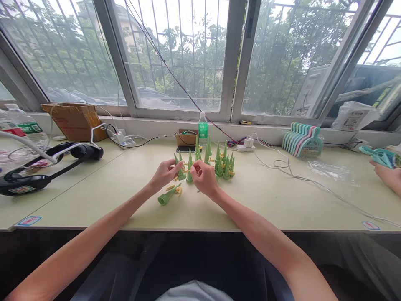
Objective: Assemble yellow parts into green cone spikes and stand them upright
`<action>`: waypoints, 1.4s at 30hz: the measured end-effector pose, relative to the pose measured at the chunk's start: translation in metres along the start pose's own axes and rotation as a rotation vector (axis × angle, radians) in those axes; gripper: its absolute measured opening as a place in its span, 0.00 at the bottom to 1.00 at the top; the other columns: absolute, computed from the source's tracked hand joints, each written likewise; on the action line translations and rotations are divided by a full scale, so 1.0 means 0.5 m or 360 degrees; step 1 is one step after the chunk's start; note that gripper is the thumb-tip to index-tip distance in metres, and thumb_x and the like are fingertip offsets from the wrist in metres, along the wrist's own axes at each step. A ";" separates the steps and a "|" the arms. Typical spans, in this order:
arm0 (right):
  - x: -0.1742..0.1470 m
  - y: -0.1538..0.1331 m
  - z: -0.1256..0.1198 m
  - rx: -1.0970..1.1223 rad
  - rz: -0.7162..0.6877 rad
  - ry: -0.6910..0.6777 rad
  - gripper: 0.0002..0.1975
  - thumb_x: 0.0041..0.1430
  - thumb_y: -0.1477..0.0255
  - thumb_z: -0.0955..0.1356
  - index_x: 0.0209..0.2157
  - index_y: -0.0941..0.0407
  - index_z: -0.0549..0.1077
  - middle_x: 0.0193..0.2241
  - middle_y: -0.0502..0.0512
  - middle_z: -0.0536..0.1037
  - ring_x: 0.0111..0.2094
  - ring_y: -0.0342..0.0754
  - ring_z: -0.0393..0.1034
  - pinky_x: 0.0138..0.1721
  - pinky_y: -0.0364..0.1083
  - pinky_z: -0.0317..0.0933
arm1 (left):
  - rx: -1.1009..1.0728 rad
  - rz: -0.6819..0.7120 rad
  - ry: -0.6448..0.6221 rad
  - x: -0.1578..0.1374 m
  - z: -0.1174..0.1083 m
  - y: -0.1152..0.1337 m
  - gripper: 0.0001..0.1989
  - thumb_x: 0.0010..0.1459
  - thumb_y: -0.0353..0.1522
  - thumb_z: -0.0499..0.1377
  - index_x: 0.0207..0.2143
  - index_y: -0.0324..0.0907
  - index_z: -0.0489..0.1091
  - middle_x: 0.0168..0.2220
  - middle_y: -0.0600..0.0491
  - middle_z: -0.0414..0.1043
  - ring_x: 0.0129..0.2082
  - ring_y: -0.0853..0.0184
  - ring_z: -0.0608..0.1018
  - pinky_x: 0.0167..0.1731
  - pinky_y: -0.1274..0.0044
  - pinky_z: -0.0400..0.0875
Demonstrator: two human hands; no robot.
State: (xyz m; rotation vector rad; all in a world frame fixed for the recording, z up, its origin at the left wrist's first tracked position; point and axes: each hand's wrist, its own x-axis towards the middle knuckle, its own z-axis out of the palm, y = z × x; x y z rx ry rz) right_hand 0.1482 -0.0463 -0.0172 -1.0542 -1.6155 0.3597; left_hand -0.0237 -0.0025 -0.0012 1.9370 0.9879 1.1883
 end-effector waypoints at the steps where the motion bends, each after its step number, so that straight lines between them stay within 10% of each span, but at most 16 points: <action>1: 0.000 0.000 0.000 -0.0005 0.0001 -0.0005 0.10 0.60 0.65 0.63 0.27 0.55 0.64 0.21 0.47 0.68 0.19 0.40 0.61 0.21 0.40 0.54 | -0.0014 0.0000 -0.0006 -0.001 0.001 0.001 0.19 0.56 0.45 0.59 0.23 0.39 0.63 0.19 0.59 0.56 0.17 0.75 0.59 0.16 0.82 0.56; 31: -0.003 0.010 0.006 0.0091 -0.0064 -0.0275 0.11 0.61 0.63 0.66 0.37 0.57 0.73 0.30 0.53 0.76 0.18 0.40 0.61 0.21 0.41 0.57 | -0.0175 -0.0025 -0.0020 -0.005 0.003 0.006 0.20 0.55 0.44 0.62 0.22 0.39 0.62 0.18 0.60 0.52 0.17 0.76 0.59 0.14 0.82 0.52; 42: -0.001 0.033 0.016 -0.0198 -0.0103 -0.0224 0.26 0.64 0.57 0.61 0.17 0.57 0.61 0.13 0.45 0.58 0.18 0.39 0.49 0.22 0.42 0.46 | 0.0022 0.0152 -0.0084 -0.010 0.002 0.006 0.20 0.58 0.44 0.59 0.23 0.38 0.65 0.19 0.58 0.53 0.18 0.76 0.57 0.16 0.82 0.49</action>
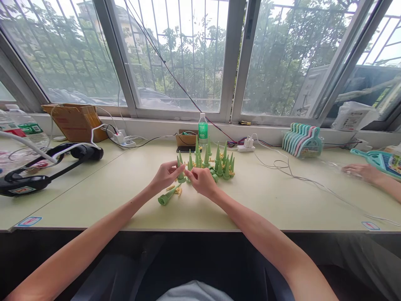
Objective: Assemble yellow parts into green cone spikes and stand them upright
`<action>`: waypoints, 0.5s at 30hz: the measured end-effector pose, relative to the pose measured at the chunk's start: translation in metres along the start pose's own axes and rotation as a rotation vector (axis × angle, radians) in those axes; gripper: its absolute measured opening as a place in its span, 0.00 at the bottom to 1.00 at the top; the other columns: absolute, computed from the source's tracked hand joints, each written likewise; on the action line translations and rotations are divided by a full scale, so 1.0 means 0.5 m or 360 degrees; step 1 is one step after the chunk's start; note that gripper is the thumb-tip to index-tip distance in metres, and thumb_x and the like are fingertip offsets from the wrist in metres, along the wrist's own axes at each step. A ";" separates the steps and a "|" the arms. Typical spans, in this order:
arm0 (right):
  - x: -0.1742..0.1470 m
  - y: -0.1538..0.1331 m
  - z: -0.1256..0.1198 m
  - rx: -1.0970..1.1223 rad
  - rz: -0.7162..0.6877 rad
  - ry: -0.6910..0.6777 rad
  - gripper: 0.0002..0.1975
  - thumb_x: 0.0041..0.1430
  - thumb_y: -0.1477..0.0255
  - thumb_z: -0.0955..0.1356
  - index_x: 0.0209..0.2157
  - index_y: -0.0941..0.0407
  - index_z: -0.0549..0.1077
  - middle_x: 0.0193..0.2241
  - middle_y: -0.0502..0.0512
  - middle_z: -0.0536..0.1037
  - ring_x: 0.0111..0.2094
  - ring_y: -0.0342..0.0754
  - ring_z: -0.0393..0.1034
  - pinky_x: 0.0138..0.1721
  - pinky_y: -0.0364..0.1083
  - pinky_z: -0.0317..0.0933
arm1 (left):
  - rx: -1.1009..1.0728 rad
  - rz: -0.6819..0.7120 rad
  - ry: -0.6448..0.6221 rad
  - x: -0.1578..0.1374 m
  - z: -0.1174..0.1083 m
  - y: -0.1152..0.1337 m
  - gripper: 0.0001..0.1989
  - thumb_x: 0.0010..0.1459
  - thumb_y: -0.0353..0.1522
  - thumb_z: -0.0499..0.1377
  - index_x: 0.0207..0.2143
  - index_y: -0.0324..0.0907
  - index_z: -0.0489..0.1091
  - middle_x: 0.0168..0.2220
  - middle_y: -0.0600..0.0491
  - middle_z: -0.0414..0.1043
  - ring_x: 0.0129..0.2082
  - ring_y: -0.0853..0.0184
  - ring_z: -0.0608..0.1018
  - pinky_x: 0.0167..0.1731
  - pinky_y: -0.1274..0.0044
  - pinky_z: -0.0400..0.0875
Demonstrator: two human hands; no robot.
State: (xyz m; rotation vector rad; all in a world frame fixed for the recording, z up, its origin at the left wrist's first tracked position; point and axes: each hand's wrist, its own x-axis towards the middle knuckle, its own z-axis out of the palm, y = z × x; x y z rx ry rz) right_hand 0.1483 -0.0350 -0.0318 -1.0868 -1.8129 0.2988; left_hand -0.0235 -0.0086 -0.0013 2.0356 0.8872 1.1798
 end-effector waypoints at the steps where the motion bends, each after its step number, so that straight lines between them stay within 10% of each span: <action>1: 0.000 0.002 0.001 -0.0023 -0.0003 -0.0008 0.28 0.65 0.56 0.60 0.16 0.57 0.59 0.13 0.46 0.58 0.18 0.39 0.49 0.22 0.42 0.46 | 0.0000 0.0009 -0.0004 0.000 0.000 0.000 0.20 0.58 0.44 0.59 0.23 0.38 0.64 0.19 0.59 0.53 0.18 0.76 0.57 0.16 0.82 0.49; 15: -0.006 -0.008 -0.003 0.0081 0.0012 -0.0154 0.12 0.64 0.62 0.63 0.37 0.56 0.71 0.15 0.45 0.67 0.16 0.41 0.57 0.24 0.42 0.53 | 0.0053 -0.0009 0.0092 0.004 0.001 -0.008 0.20 0.56 0.44 0.61 0.21 0.39 0.63 0.19 0.59 0.53 0.17 0.76 0.58 0.16 0.81 0.50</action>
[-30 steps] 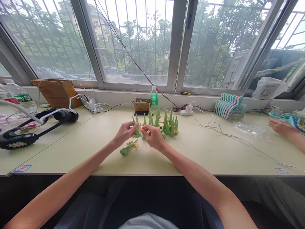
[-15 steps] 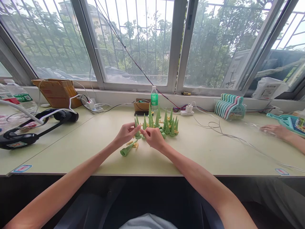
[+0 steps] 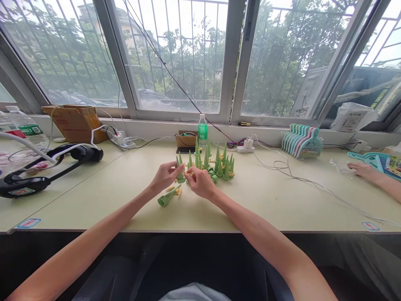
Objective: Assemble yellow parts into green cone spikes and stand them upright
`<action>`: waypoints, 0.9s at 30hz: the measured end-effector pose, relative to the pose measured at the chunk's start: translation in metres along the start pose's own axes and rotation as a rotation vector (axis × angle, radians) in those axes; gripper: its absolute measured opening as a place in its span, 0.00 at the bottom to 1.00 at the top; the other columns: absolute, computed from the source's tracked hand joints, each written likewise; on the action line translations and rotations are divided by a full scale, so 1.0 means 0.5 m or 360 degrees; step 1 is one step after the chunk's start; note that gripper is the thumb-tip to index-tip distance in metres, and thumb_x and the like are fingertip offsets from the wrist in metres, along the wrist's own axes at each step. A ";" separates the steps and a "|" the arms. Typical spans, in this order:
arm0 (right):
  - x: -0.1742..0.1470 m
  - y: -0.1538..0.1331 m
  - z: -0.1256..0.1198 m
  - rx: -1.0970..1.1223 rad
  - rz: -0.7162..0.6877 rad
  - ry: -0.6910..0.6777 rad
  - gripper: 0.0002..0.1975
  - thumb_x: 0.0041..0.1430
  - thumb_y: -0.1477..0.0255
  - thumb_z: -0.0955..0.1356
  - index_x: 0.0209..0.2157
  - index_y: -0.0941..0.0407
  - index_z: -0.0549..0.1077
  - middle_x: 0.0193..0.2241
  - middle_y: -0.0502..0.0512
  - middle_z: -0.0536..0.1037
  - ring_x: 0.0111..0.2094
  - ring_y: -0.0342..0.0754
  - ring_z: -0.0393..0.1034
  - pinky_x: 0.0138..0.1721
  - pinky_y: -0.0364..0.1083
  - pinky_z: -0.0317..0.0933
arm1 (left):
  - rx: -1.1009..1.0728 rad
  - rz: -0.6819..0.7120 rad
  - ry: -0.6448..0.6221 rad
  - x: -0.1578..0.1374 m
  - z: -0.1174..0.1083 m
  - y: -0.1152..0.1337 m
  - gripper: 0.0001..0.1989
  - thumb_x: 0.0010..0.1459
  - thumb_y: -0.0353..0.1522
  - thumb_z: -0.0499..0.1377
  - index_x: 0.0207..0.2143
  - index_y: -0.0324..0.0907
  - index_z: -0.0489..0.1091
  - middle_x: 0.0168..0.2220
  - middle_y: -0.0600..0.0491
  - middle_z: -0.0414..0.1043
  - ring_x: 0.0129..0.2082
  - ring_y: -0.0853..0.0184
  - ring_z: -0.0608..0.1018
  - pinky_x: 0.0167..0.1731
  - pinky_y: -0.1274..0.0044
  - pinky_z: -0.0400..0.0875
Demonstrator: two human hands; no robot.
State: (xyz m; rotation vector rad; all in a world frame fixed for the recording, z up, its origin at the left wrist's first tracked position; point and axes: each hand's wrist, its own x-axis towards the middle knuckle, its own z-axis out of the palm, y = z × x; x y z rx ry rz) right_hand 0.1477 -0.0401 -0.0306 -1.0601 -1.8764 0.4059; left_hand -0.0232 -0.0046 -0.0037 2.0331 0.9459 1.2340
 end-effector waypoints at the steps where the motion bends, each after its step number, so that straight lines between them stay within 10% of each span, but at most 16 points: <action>1: 0.001 0.002 0.001 -0.0007 -0.0003 0.0003 0.13 0.64 0.62 0.62 0.34 0.56 0.71 0.15 0.45 0.66 0.16 0.41 0.56 0.24 0.42 0.52 | 0.0013 0.0002 -0.0010 -0.001 0.000 0.000 0.20 0.56 0.44 0.61 0.21 0.39 0.63 0.19 0.58 0.53 0.17 0.76 0.57 0.16 0.81 0.50; 7: 0.005 0.004 -0.001 -0.0094 -0.0010 0.0058 0.25 0.67 0.58 0.59 0.19 0.56 0.64 0.14 0.46 0.59 0.18 0.40 0.51 0.23 0.42 0.47 | 0.0040 0.0017 -0.0039 -0.003 0.000 0.005 0.20 0.58 0.44 0.59 0.22 0.38 0.64 0.19 0.58 0.54 0.17 0.76 0.57 0.16 0.81 0.49; 20: 0.000 -0.002 -0.001 -0.0042 0.0008 0.0024 0.12 0.63 0.62 0.63 0.39 0.55 0.70 0.14 0.43 0.64 0.16 0.41 0.54 0.24 0.42 0.52 | -0.0015 0.0008 0.0046 -0.002 0.000 0.008 0.21 0.57 0.46 0.59 0.22 0.38 0.63 0.18 0.59 0.52 0.16 0.76 0.56 0.15 0.82 0.49; 27: 0.005 0.000 0.000 -0.0116 0.0000 0.0053 0.21 0.65 0.60 0.61 0.22 0.56 0.65 0.15 0.46 0.62 0.18 0.40 0.52 0.23 0.42 0.48 | 0.0073 0.0048 -0.0009 -0.003 0.000 0.007 0.21 0.58 0.45 0.58 0.21 0.39 0.61 0.19 0.58 0.53 0.17 0.76 0.58 0.16 0.82 0.49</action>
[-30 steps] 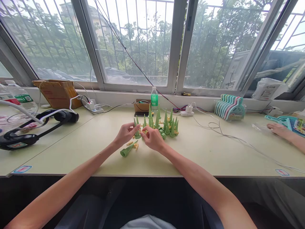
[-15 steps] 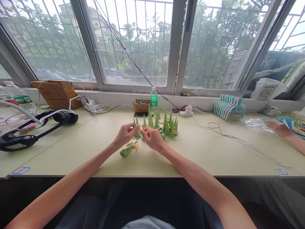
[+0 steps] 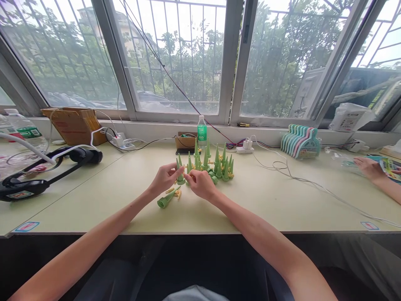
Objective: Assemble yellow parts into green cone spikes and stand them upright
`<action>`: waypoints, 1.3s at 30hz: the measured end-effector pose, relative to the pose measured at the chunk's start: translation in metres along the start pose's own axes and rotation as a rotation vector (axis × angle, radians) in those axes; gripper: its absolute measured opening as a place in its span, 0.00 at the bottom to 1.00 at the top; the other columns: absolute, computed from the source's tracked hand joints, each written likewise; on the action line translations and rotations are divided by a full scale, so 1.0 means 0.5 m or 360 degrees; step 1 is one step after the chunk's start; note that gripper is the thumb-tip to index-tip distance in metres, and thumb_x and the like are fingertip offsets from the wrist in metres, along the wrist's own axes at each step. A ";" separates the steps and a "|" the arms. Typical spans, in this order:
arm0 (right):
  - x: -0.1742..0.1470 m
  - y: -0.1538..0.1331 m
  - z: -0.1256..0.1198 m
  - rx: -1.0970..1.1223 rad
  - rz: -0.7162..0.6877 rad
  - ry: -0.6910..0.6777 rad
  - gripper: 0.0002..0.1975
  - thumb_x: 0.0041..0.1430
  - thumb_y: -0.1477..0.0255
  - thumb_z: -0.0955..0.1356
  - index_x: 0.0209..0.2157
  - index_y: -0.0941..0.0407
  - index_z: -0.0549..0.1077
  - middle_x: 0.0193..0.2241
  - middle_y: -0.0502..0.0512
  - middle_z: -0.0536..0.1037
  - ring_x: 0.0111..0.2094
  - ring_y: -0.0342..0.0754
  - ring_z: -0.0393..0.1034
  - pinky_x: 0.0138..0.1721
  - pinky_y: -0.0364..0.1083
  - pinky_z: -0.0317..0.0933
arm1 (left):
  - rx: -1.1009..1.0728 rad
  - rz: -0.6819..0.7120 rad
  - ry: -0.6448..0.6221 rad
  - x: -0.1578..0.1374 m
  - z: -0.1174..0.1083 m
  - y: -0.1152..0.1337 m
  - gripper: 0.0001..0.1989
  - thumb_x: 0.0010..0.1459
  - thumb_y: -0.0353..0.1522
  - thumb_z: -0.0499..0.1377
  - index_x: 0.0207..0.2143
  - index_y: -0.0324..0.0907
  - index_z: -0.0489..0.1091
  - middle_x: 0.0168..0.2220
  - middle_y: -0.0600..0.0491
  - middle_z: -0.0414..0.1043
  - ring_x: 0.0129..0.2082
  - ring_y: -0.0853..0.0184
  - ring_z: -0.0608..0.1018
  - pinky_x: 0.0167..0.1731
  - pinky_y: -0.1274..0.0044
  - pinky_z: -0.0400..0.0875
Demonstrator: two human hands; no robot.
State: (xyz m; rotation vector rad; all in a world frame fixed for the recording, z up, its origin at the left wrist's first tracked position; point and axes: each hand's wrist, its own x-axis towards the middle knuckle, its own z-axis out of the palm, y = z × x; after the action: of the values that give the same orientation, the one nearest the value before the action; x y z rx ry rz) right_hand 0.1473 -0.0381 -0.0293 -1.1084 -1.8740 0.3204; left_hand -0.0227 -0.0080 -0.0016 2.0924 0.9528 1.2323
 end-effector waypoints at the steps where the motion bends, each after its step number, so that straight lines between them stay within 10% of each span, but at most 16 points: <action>1: 0.001 0.001 0.000 -0.0022 -0.0005 0.0015 0.23 0.66 0.59 0.61 0.20 0.56 0.63 0.14 0.46 0.61 0.18 0.40 0.51 0.23 0.42 0.46 | 0.0015 0.0002 -0.0002 0.000 0.000 0.000 0.21 0.58 0.45 0.58 0.21 0.40 0.60 0.18 0.59 0.53 0.17 0.75 0.58 0.16 0.82 0.49; 12: -0.004 -0.003 -0.003 0.0080 0.0047 -0.0050 0.12 0.63 0.61 0.64 0.38 0.55 0.71 0.14 0.44 0.66 0.15 0.41 0.56 0.23 0.42 0.52 | -0.0023 -0.0008 0.0047 0.001 0.000 -0.003 0.23 0.57 0.47 0.58 0.20 0.39 0.60 0.19 0.59 0.50 0.18 0.76 0.55 0.16 0.82 0.48; 29: 0.000 0.010 0.001 0.0020 0.0016 -0.0045 0.25 0.67 0.58 0.58 0.18 0.56 0.57 0.15 0.46 0.59 0.20 0.40 0.49 0.24 0.42 0.45 | -0.0218 -0.0012 -0.0136 0.000 -0.004 -0.002 0.21 0.55 0.45 0.62 0.22 0.38 0.65 0.20 0.58 0.55 0.17 0.77 0.55 0.16 0.81 0.46; 39: -0.002 0.001 -0.001 0.0171 0.0064 -0.0108 0.09 0.63 0.63 0.63 0.37 0.54 0.66 0.13 0.41 0.61 0.16 0.40 0.49 0.23 0.40 0.47 | -0.0196 -0.0039 -0.0053 0.000 -0.003 0.003 0.20 0.55 0.45 0.61 0.22 0.37 0.66 0.20 0.57 0.57 0.18 0.77 0.57 0.15 0.82 0.48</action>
State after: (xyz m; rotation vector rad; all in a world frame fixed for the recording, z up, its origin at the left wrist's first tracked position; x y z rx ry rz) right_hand 0.1480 -0.0385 -0.0301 -1.0754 -1.8724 0.4817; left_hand -0.0238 -0.0088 -0.0001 1.9936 0.8629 1.2092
